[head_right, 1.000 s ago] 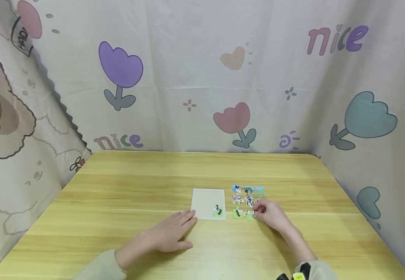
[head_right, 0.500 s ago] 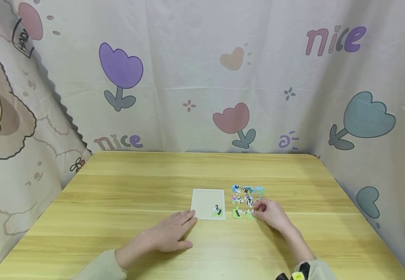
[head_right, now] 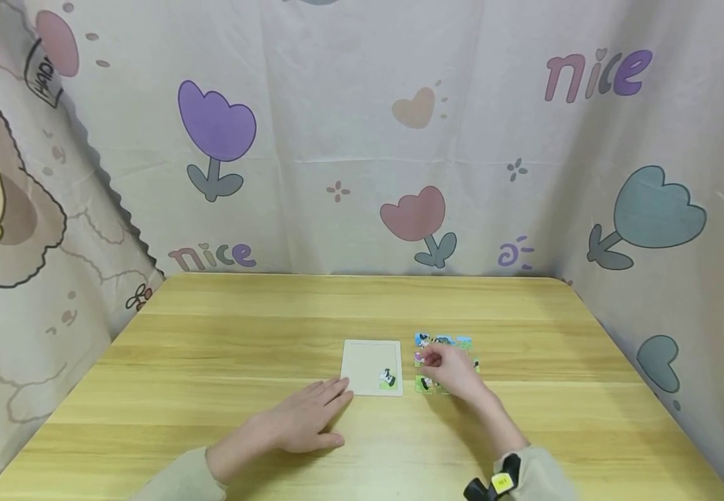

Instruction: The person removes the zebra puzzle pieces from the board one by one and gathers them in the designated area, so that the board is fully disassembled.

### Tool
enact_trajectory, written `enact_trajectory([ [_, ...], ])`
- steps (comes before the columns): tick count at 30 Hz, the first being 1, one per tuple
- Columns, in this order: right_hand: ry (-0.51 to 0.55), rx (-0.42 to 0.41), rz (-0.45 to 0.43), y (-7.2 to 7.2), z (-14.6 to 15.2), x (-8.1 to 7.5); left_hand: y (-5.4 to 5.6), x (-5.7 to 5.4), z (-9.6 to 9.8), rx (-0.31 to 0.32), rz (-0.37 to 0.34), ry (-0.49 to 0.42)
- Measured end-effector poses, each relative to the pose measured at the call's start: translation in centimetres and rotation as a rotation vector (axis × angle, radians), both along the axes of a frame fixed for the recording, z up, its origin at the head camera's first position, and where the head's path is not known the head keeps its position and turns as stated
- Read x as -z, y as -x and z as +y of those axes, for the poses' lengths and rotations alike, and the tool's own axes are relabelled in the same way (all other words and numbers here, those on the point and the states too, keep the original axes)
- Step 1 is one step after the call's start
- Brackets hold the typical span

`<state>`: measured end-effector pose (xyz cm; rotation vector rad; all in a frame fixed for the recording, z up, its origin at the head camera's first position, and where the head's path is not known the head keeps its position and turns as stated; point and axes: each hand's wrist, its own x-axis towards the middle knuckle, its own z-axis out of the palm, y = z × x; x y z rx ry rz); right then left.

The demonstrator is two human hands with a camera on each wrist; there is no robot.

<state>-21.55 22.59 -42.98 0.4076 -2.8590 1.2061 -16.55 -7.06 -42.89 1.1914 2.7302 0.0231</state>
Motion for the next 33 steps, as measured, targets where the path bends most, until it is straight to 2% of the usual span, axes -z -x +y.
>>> enact_trajectory([
  [10,0.082,-0.129,-0.078,0.7,-3.4,-0.1,0.0,0.1,0.0,-0.002,0.002,0.0],
  [17,0.021,-0.163,-0.08,0.7,-4.8,0.6,0.0,0.1,0.1,-0.004,-0.001,0.002],
  [27,-0.143,-0.193,-0.064,0.6,-5.5,0.2,0.2,0.4,0.1,-0.001,0.013,0.014],
  [33,-0.168,-0.204,-0.095,0.8,-5.7,0.1,0.2,0.4,0.1,0.008,0.021,0.009],
])
